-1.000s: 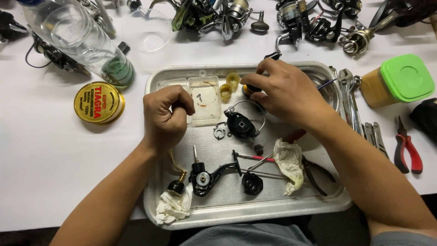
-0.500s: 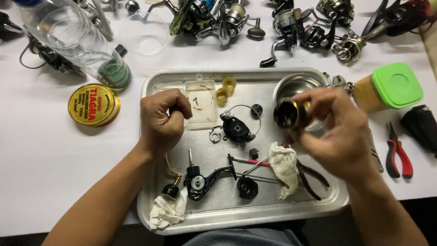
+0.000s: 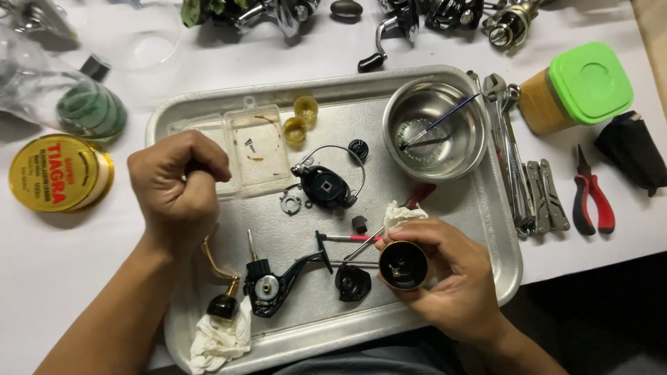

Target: Reassembling and lubricating the internal components of a fishing reel using a brush and small tools.

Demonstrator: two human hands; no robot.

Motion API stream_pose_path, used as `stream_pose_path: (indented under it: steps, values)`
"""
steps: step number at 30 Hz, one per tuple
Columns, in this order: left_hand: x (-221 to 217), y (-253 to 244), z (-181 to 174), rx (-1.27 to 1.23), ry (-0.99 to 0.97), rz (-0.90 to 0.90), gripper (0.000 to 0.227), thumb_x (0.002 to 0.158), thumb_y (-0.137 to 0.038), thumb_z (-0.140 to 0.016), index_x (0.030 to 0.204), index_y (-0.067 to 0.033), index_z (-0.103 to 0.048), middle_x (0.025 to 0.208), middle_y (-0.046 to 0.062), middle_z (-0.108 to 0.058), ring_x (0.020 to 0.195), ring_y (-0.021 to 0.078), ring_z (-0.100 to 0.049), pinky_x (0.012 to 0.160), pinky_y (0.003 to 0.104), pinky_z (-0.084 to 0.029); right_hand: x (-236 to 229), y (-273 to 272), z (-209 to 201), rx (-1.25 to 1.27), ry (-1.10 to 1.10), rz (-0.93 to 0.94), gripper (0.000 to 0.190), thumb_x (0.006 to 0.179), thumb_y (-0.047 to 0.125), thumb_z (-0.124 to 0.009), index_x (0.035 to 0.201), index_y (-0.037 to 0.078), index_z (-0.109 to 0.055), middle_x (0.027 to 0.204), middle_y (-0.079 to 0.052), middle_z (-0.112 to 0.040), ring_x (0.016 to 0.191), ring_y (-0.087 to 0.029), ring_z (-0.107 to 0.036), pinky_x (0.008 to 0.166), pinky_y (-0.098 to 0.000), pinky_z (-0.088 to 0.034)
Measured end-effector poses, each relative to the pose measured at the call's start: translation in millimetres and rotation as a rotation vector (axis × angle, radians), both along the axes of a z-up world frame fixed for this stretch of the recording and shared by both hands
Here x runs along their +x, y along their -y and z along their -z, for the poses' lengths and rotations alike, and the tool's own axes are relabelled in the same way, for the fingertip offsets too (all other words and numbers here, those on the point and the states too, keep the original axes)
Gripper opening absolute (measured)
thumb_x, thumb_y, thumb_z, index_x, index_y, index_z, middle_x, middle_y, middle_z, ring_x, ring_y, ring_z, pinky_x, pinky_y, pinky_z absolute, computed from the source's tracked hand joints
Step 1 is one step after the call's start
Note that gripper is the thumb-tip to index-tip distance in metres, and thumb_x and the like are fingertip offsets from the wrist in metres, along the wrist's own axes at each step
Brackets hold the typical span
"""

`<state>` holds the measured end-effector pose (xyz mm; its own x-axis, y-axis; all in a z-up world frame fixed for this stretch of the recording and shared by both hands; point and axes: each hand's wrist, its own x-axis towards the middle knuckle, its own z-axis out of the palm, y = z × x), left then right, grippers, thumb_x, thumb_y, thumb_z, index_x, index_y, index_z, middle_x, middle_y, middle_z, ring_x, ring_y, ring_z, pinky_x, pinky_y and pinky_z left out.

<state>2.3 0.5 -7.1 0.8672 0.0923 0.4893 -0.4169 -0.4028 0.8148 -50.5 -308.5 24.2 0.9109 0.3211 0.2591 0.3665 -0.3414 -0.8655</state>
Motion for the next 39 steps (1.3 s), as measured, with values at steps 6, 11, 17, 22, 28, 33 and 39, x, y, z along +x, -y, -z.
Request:
stream_pose_path:
  steps: [6,11,17,22,28,33,39]
  values:
    - [-3.8,0.0,0.2,-0.007,-0.039,0.001,0.023,0.065,0.014,-0.034,0.067,0.0040,-0.055,0.066,0.015,-0.056,0.060,0.0216,-0.052,0.059,0.028,-0.039,10.8,15.4,5.0,-0.192,0.071,-0.038,0.035,0.077,0.023,-0.082,0.105,0.005,-0.070,0.100,-0.010,-0.077,0.090,-0.021,-0.077,0.084,-0.0292,-0.059]
    - [-5.3,1.5,-2.0,-0.012,-0.067,-0.005,0.024,0.065,0.014,-0.033,0.067,0.0050,-0.055,0.066,0.015,-0.056,0.060,0.0212,-0.052,0.059,0.027,-0.038,12.9,14.7,7.9,-0.179,0.046,-0.026,0.035,0.076,0.019,-0.084,0.105,0.005,-0.070,0.098,-0.011,-0.077,0.088,-0.021,-0.077,0.082,-0.0282,-0.059]
    - [-4.4,2.0,-5.3,0.026,-0.047,0.012,0.023,0.063,0.013,-0.034,0.066,0.0049,-0.055,0.064,0.016,-0.056,0.057,0.0223,-0.053,0.057,0.027,-0.038,15.6,11.8,9.4,-0.168,0.035,-0.049,0.033,0.077,0.017,-0.083,0.104,0.004,-0.070,0.099,-0.013,-0.077,0.090,-0.023,-0.078,0.085,-0.0298,-0.061]
    - [-3.9,2.1,-6.5,0.026,-0.029,0.031,0.023,0.063,0.014,-0.035,0.065,0.0052,-0.056,0.063,0.016,-0.056,0.057,0.0229,-0.055,0.057,0.027,-0.040,17.2,10.2,10.4,-0.161,0.009,-0.055,0.033,0.075,0.017,-0.087,0.101,0.006,-0.070,0.098,-0.010,-0.077,0.092,-0.020,-0.078,0.087,-0.0290,-0.061]
    - [-2.6,3.0,-7.8,0.030,-0.025,0.021,0.022,0.063,0.009,-0.036,0.065,0.0023,-0.057,0.064,0.013,-0.057,0.057,0.0196,-0.053,0.057,0.027,-0.038,6.5,17.4,18.5,-0.081,-0.090,0.028,0.053,0.065,0.019,-0.095,0.108,0.006,-0.068,0.102,-0.009,-0.076,0.094,-0.016,-0.077,0.088,-0.0226,-0.061]
    - [-0.7,2.4,-6.5,0.002,-0.005,0.031,0.024,0.062,0.008,-0.036,0.065,-0.0009,-0.058,0.064,0.008,-0.059,0.059,0.0178,-0.054,0.056,0.026,-0.040,15.0,41.4,3.4,0.148,-0.343,0.165,0.076,0.053,-0.007,-0.090,0.111,0.006,-0.043,0.105,-0.022,-0.074,0.093,-0.023,-0.077,0.084,-0.0268,-0.064]
    - [1.2,1.3,-5.0,0.026,-0.010,0.009,0.023,0.061,0.006,-0.038,0.063,-0.0044,-0.058,0.064,0.004,-0.061,0.058,0.0154,-0.055,0.056,0.026,-0.039,77.3,47.4,-41.2,-0.091,-0.222,0.077,0.065,0.070,0.005,-0.079,0.129,-0.004,-0.055,0.115,-0.015,-0.064,0.101,-0.020,-0.068,0.086,-0.0250,-0.056]
